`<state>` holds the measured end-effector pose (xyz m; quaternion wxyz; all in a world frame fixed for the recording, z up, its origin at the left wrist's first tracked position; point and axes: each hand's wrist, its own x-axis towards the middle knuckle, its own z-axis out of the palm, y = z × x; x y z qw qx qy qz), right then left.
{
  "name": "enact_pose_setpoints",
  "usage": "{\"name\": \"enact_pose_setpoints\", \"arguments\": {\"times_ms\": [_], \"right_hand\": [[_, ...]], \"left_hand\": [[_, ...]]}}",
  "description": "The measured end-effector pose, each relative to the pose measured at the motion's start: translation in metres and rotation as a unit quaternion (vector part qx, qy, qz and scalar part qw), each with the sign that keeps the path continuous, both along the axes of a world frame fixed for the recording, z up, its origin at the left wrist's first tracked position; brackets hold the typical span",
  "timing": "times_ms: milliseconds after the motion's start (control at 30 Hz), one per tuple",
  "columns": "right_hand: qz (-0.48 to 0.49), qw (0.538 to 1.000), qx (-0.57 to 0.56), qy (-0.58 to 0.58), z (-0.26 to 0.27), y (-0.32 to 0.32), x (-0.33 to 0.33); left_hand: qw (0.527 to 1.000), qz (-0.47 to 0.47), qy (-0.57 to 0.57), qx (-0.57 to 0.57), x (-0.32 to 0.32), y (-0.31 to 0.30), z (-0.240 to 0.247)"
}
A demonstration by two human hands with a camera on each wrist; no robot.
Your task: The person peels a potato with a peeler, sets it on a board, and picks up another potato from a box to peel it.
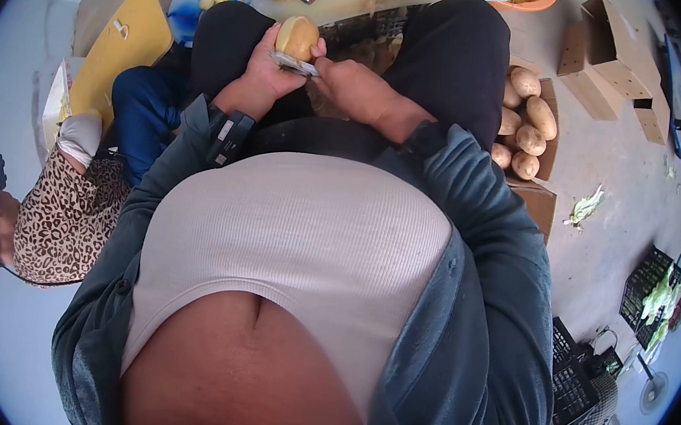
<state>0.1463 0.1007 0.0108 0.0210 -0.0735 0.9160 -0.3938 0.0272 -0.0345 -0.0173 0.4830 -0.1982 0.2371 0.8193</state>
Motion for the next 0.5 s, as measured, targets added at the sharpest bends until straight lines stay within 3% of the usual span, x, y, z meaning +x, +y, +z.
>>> {"name": "enact_pose_setpoints", "arguments": {"times_ms": [100,133,200,233,300,333,400,500], "right_hand": [[0.02,0.999,-0.042,0.002,-0.001,0.005,-0.002],[0.022,0.999,-0.041,0.004,-0.001,0.008,0.0],[-0.005,0.986,-0.158,0.059,0.002,0.013,0.0],[0.007,0.985,-0.158,0.069,0.001,0.016,-0.002],[-0.188,0.949,-0.253,-0.006,-0.005,0.02,-0.004],[-0.177,0.951,-0.254,0.001,-0.006,0.022,-0.006],[-0.254,0.947,-0.188,-0.059,-0.004,0.022,-0.009],[-0.23,0.96,-0.16,0.007,-0.006,0.018,-0.01]], "left_hand": [[0.998,0.0,-0.044,0.049,-0.002,0.0,0.004],[0.999,0.003,-0.016,0.03,0.0,0.0,0.004],[0.999,-0.029,0.036,-0.012,0.0,0.002,0.007],[0.999,0.001,0.021,-0.045,0.003,0.007,0.005],[0.997,-0.021,0.024,-0.066,0.009,0.01,0.005],[0.997,-0.043,0.055,-0.043,0.009,0.01,0.001],[0.99,-0.082,0.112,-0.02,0.013,0.011,-0.005],[0.982,-0.107,0.155,-0.001,0.016,0.011,-0.002]]}}
